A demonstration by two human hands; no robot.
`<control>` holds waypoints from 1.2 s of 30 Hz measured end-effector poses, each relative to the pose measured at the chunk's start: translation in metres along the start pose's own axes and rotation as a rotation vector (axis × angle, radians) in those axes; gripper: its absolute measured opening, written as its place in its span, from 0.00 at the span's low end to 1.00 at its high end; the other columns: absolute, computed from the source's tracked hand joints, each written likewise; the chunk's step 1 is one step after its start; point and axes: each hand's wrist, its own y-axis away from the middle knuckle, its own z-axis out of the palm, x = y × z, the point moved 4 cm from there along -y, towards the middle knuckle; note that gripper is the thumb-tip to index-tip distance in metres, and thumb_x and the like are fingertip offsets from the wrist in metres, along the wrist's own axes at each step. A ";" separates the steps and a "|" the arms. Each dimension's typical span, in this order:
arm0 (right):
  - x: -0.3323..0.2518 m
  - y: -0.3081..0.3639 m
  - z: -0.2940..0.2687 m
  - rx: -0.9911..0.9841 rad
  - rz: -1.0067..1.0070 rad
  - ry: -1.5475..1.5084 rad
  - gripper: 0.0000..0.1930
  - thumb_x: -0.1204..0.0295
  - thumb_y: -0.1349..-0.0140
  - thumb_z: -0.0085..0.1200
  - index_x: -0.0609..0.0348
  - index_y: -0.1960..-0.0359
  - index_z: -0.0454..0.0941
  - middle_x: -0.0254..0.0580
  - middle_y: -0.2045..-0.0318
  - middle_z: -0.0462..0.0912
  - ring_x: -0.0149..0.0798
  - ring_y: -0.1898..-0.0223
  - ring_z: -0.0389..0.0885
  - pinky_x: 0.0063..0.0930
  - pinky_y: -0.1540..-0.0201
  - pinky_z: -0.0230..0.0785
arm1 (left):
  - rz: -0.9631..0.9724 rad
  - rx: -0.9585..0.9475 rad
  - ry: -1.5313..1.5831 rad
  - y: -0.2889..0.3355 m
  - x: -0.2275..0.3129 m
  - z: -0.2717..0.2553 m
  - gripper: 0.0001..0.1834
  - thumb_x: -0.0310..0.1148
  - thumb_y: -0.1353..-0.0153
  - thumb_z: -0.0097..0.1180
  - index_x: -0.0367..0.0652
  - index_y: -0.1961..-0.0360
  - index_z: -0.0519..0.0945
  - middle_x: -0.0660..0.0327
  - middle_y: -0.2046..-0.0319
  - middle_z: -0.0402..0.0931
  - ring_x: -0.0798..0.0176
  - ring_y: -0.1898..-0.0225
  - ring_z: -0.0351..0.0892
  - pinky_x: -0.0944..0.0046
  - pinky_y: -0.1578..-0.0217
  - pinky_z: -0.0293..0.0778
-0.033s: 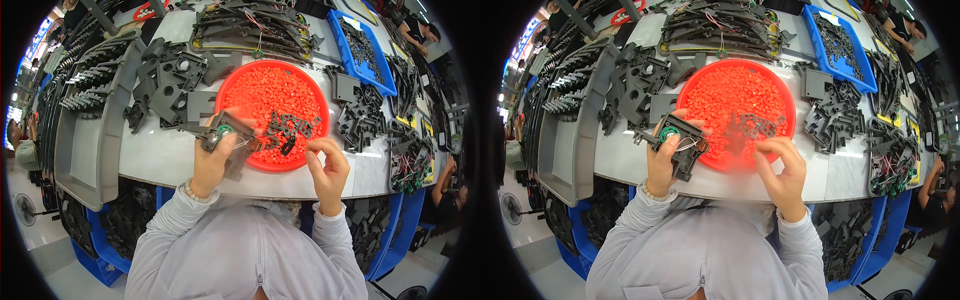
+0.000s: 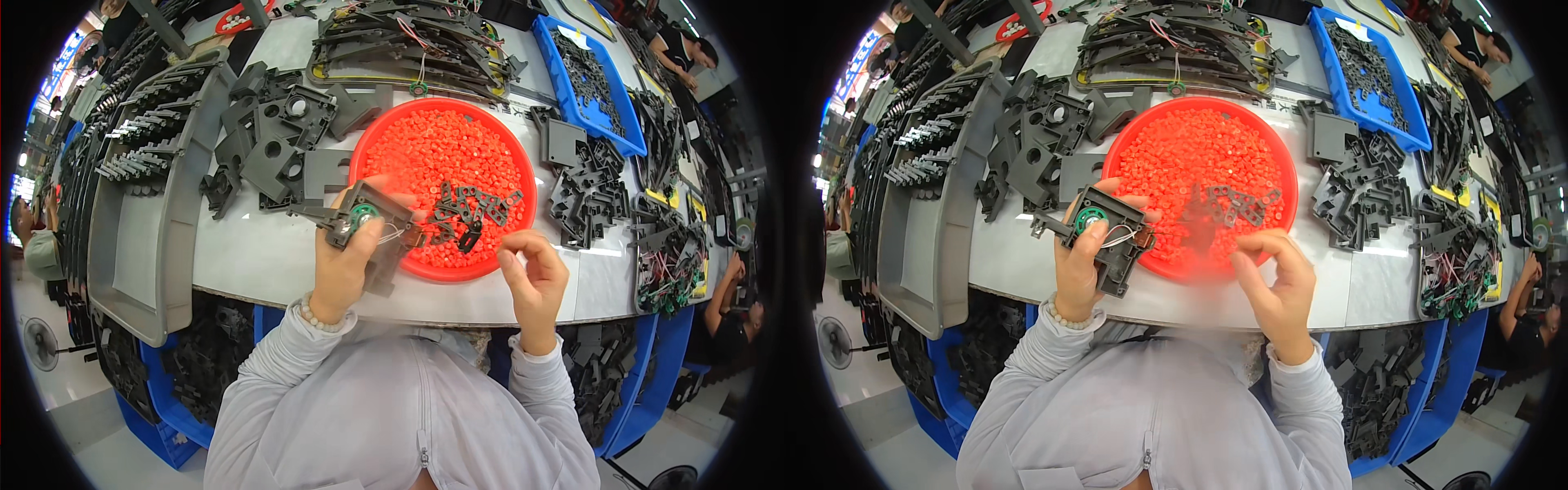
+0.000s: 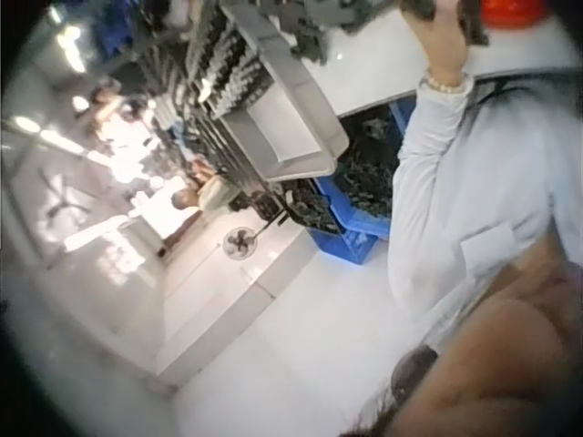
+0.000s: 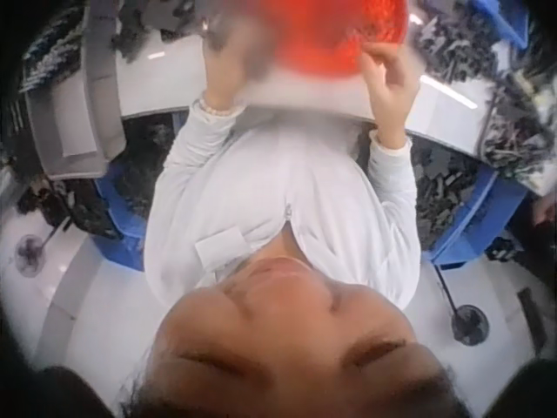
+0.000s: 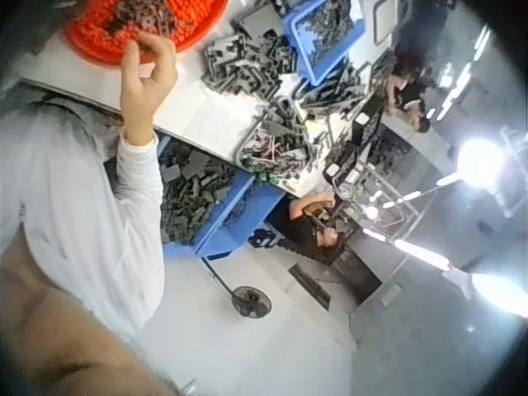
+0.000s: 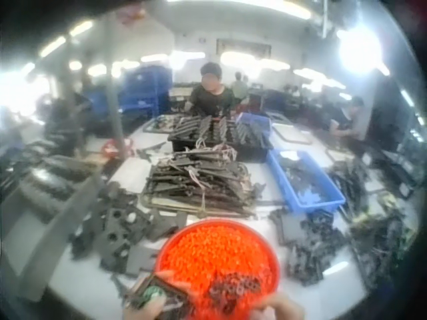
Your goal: The person assembles a plastic electronic housing by inserting a small fan and internal components into it, then snapping the case shut by hand.
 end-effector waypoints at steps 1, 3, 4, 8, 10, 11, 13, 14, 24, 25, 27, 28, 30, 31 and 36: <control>0.003 0.005 0.000 0.006 0.002 0.007 0.09 0.83 0.51 0.56 0.62 0.67 0.77 0.39 0.66 0.77 0.31 0.66 0.74 0.26 0.59 0.67 | -0.004 -0.006 0.006 0.000 -0.001 0.001 0.25 0.32 0.40 0.44 0.33 0.43 0.60 0.43 0.53 0.71 0.47 0.53 0.76 0.54 0.58 0.77; 0.015 0.014 0.008 0.002 0.250 -0.262 0.08 0.82 0.47 0.55 0.64 0.64 0.74 0.36 0.66 0.77 0.26 0.67 0.74 0.21 0.60 0.67 | -0.007 0.028 0.005 0.001 0.000 0.004 0.25 0.33 0.41 0.44 0.34 0.44 0.60 0.44 0.53 0.71 0.47 0.53 0.76 0.55 0.59 0.78; 0.015 0.013 0.011 0.009 0.251 -0.258 0.08 0.82 0.47 0.55 0.64 0.64 0.74 0.36 0.66 0.77 0.26 0.67 0.74 0.21 0.60 0.67 | -0.011 0.021 0.008 0.001 0.000 0.006 0.25 0.33 0.41 0.44 0.34 0.44 0.60 0.44 0.53 0.71 0.47 0.53 0.76 0.55 0.59 0.78; 0.016 0.003 0.021 -0.010 0.279 -0.440 0.12 0.80 0.45 0.55 0.63 0.58 0.70 0.33 0.66 0.76 0.24 0.67 0.74 0.17 0.63 0.67 | -0.008 0.027 0.003 0.001 0.002 0.009 0.26 0.34 0.42 0.45 0.34 0.44 0.60 0.44 0.54 0.72 0.48 0.54 0.76 0.56 0.59 0.78; 0.019 0.001 0.025 -0.047 0.308 -0.503 0.10 0.80 0.45 0.55 0.61 0.61 0.72 0.30 0.68 0.76 0.21 0.69 0.73 0.15 0.66 0.66 | -0.003 0.041 -0.038 0.002 0.003 0.009 0.26 0.34 0.42 0.45 0.34 0.44 0.60 0.44 0.54 0.72 0.48 0.54 0.76 0.56 0.59 0.77; 0.019 0.001 0.026 -0.047 0.307 -0.504 0.10 0.80 0.45 0.55 0.61 0.61 0.72 0.30 0.68 0.76 0.21 0.69 0.73 0.15 0.66 0.66 | -0.003 0.040 -0.039 0.003 0.003 0.010 0.26 0.34 0.42 0.45 0.34 0.44 0.60 0.44 0.54 0.72 0.48 0.54 0.76 0.56 0.59 0.77; 0.022 0.001 0.029 -0.070 0.365 -0.475 0.07 0.79 0.45 0.56 0.60 0.65 0.74 0.26 0.71 0.76 0.19 0.70 0.72 0.15 0.69 0.65 | 0.013 0.056 -0.055 0.004 0.004 0.013 0.26 0.34 0.42 0.45 0.34 0.44 0.60 0.44 0.54 0.72 0.48 0.53 0.76 0.57 0.58 0.77; 0.020 0.002 0.030 -0.073 0.366 -0.479 0.07 0.79 0.45 0.56 0.60 0.65 0.74 0.26 0.71 0.76 0.19 0.70 0.72 0.15 0.69 0.65 | 0.014 0.059 -0.058 0.004 0.003 0.013 0.26 0.34 0.42 0.45 0.34 0.44 0.60 0.44 0.54 0.72 0.48 0.53 0.76 0.57 0.58 0.77; 0.014 0.018 0.065 -0.416 0.580 -0.575 0.08 0.68 0.44 0.58 0.58 0.72 0.75 0.26 0.77 0.74 0.20 0.74 0.68 0.16 0.72 0.60 | 0.135 -0.012 -0.094 0.005 0.000 0.016 0.22 0.26 0.41 0.44 0.32 0.45 0.61 0.46 0.55 0.72 0.51 0.53 0.76 0.57 0.52 0.73; 0.015 0.019 0.069 -0.431 0.597 -0.587 0.10 0.66 0.44 0.58 0.58 0.73 0.74 0.27 0.77 0.73 0.21 0.74 0.68 0.16 0.71 0.59 | 0.130 0.000 -0.100 0.005 0.000 0.017 0.22 0.26 0.41 0.44 0.32 0.45 0.61 0.46 0.55 0.72 0.51 0.53 0.76 0.57 0.52 0.72; 0.016 0.020 0.071 -0.448 0.615 -0.600 0.11 0.63 0.44 0.58 0.58 0.74 0.74 0.27 0.78 0.72 0.21 0.74 0.67 0.17 0.71 0.59 | 0.138 -0.003 -0.103 0.005 -0.001 0.019 0.22 0.27 0.41 0.44 0.32 0.45 0.61 0.46 0.55 0.72 0.51 0.54 0.76 0.57 0.52 0.72; 0.018 0.020 0.072 -0.461 0.639 -0.621 0.12 0.62 0.44 0.58 0.58 0.74 0.74 0.28 0.78 0.72 0.22 0.74 0.67 0.17 0.70 0.59 | 0.146 -0.006 -0.105 0.006 -0.002 0.019 0.22 0.27 0.41 0.45 0.32 0.45 0.61 0.46 0.55 0.72 0.52 0.54 0.76 0.57 0.52 0.72; 0.019 0.021 0.074 -0.474 0.663 -0.642 0.13 0.61 0.44 0.57 0.58 0.74 0.74 0.28 0.78 0.72 0.22 0.74 0.67 0.18 0.70 0.59 | 0.146 -0.006 -0.106 0.006 -0.003 0.018 0.22 0.27 0.40 0.45 0.32 0.45 0.61 0.46 0.55 0.72 0.52 0.54 0.76 0.57 0.52 0.72; 0.019 0.020 0.074 -0.467 0.671 -0.658 0.13 0.61 0.44 0.57 0.58 0.74 0.74 0.28 0.79 0.72 0.23 0.74 0.67 0.18 0.70 0.59 | 0.146 -0.009 -0.106 0.006 -0.003 0.018 0.22 0.27 0.40 0.45 0.32 0.45 0.61 0.46 0.55 0.72 0.52 0.53 0.76 0.57 0.52 0.72; 0.020 0.022 0.077 -0.461 0.674 -0.689 0.13 0.61 0.43 0.57 0.58 0.74 0.74 0.28 0.79 0.71 0.23 0.75 0.67 0.18 0.69 0.58 | 0.146 0.002 -0.091 0.008 -0.003 0.018 0.23 0.27 0.41 0.46 0.32 0.45 0.61 0.46 0.55 0.72 0.54 0.53 0.76 0.58 0.52 0.73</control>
